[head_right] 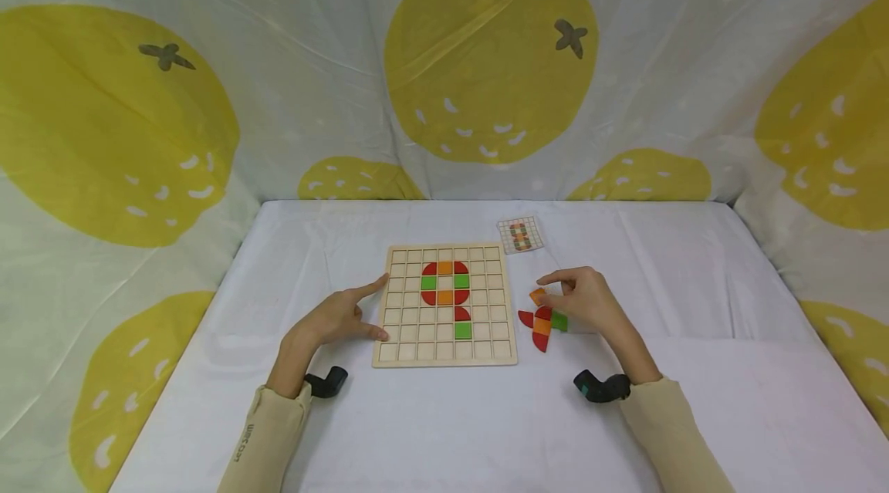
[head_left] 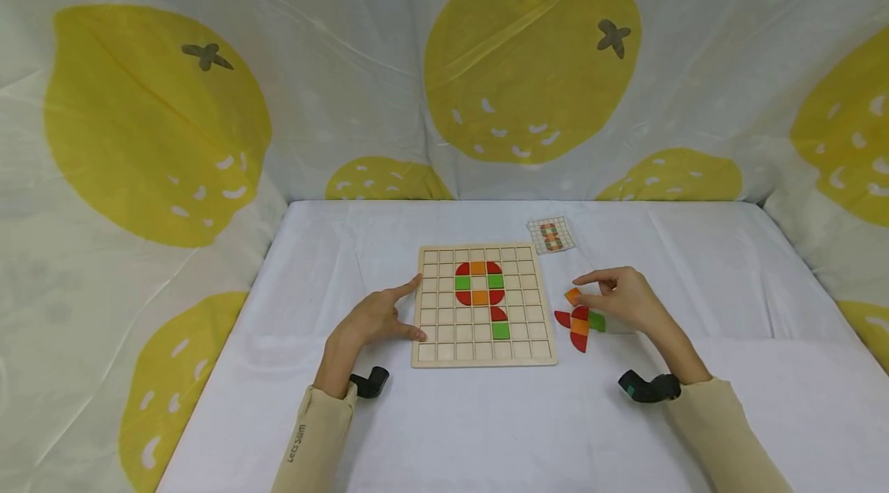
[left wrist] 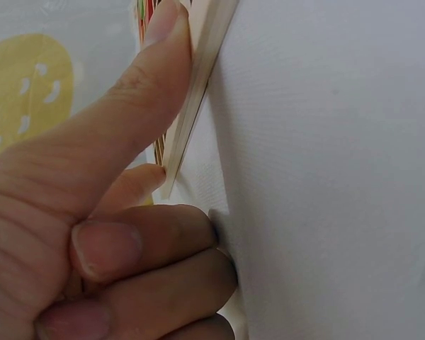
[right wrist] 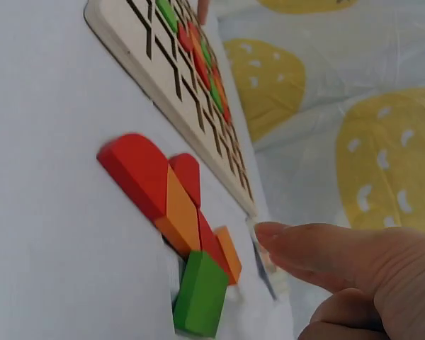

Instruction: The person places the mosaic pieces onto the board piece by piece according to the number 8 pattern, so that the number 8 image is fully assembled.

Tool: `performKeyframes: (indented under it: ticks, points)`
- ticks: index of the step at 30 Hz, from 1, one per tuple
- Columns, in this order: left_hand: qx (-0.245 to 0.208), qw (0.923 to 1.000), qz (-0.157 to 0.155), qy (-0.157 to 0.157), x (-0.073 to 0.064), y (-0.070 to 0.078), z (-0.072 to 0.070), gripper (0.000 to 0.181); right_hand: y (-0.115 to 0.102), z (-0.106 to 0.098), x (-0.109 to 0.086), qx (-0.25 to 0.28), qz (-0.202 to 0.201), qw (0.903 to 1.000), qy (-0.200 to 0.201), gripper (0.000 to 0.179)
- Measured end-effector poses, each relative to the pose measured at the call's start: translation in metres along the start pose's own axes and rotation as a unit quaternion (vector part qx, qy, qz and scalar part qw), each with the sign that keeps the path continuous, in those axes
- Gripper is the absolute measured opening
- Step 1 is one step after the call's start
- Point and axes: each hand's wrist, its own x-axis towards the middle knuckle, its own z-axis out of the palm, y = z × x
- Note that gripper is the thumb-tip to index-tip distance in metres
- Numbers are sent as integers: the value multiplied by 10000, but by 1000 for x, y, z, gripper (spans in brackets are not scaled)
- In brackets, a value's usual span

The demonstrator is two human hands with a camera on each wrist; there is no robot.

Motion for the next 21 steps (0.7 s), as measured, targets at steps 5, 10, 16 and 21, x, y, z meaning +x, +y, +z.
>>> performKeyframes:
  ticks: [5,10,16,21]
  points:
    - [31,10000,-62,5,-1,2,0,110,7,-4,0,-197,274,9994,32,36]
    - [-8,9999,-151,-19,-1,2,0,110,2,7,1,-506,231,9984,112,35]
    - [-15,9999,-157,-11,0,2,0,111,-4,15,-1,-585,45,9982,134,34]
    - [-6,9999,-146,0,0,3,0,111,-4,14,-1,-708,71,9972,222,37]
